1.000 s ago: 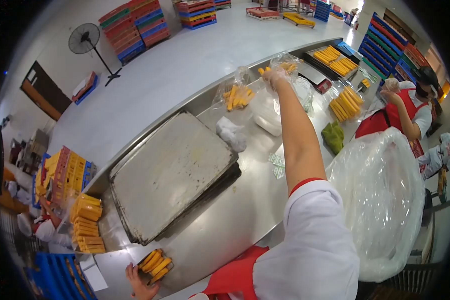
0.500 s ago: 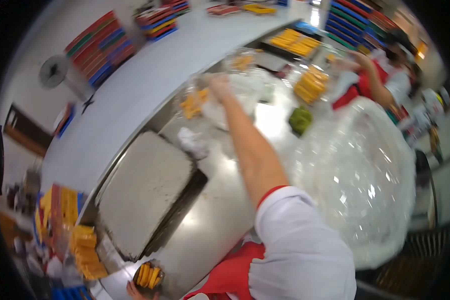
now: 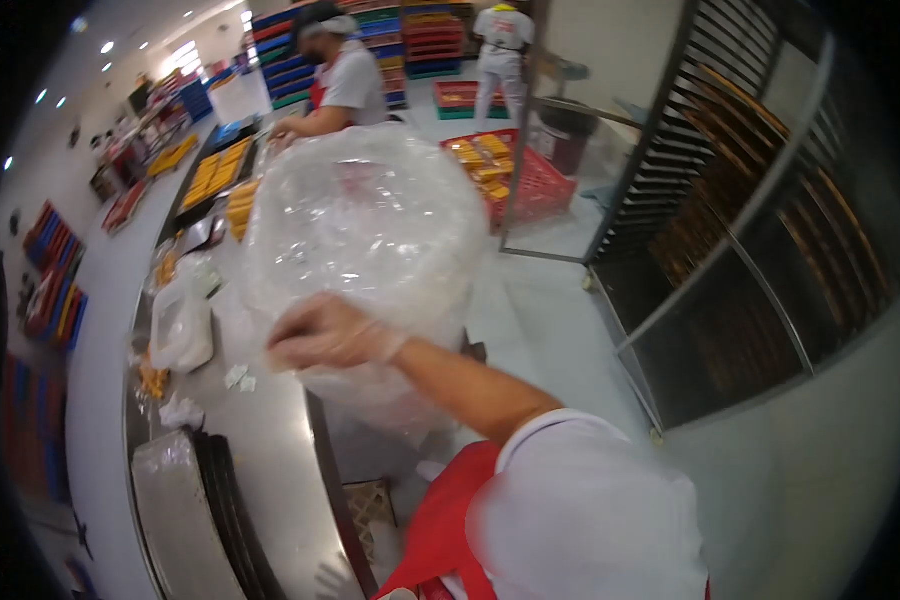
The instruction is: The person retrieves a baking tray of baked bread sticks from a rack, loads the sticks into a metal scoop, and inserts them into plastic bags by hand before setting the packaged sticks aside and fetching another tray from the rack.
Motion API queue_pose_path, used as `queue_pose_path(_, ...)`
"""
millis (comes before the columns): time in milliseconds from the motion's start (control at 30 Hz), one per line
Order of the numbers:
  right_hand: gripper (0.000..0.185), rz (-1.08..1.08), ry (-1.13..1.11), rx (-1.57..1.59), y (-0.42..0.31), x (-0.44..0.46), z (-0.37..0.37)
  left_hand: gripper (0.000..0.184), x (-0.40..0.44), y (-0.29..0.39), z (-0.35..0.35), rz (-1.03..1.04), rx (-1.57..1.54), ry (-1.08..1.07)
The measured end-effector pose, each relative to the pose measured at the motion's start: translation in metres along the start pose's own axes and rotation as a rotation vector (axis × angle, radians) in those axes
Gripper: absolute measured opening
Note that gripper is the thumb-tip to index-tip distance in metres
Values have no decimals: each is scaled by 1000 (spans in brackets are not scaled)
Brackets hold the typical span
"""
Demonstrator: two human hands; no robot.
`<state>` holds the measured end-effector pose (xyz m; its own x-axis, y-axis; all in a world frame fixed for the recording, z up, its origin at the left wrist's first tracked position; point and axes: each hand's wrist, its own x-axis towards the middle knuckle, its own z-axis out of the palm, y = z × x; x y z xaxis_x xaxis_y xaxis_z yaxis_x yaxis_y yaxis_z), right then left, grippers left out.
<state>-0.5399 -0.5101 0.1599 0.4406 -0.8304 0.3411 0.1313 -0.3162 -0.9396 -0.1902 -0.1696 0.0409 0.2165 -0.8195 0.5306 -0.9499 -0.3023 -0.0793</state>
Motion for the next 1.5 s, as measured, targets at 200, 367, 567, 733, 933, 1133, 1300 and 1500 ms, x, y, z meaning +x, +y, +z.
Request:
queue_pose_path(200, 23, 435, 687, -187, -51, -174, -173, 85, 31, 123, 57, 152, -845, -204)
queue_pose_path(367, 18, 378, 1155, 0, -51, -289, -274, 91, 33, 242, 77, 399, -1163, -633)
queue_pose_path(567, 45, 699, 1250, -617, -31, -420, -401, 80, 40, 398, 97, 867, -1237, -461)
queue_pose_path(733, 35, 1020, 1521, -1808, -100, -519, -512, 79, 47, 509, 115, 900, -1179, -478)
queue_pose_path(933, 19, 1512, 1514, -1616, -130, -590, -584, 81, 59, 577, 157, 1014, -1042, -517)
queue_pose_path(1133, 17, 1374, 1493, -1644, -129, -589, -563, 87, 61, 570, 199, 1088, -829, -662)
queue_pose_path(1300, 32, 1212, 1518, -1870, -98, -561, -465, 93, 56, 559, 222, 1141, -867, -594)
queue_pose_path(1500, 34, 362, 1027, -1537, -15, -446, -319, 93, 58, 572, 205, 1217, -719, -549)
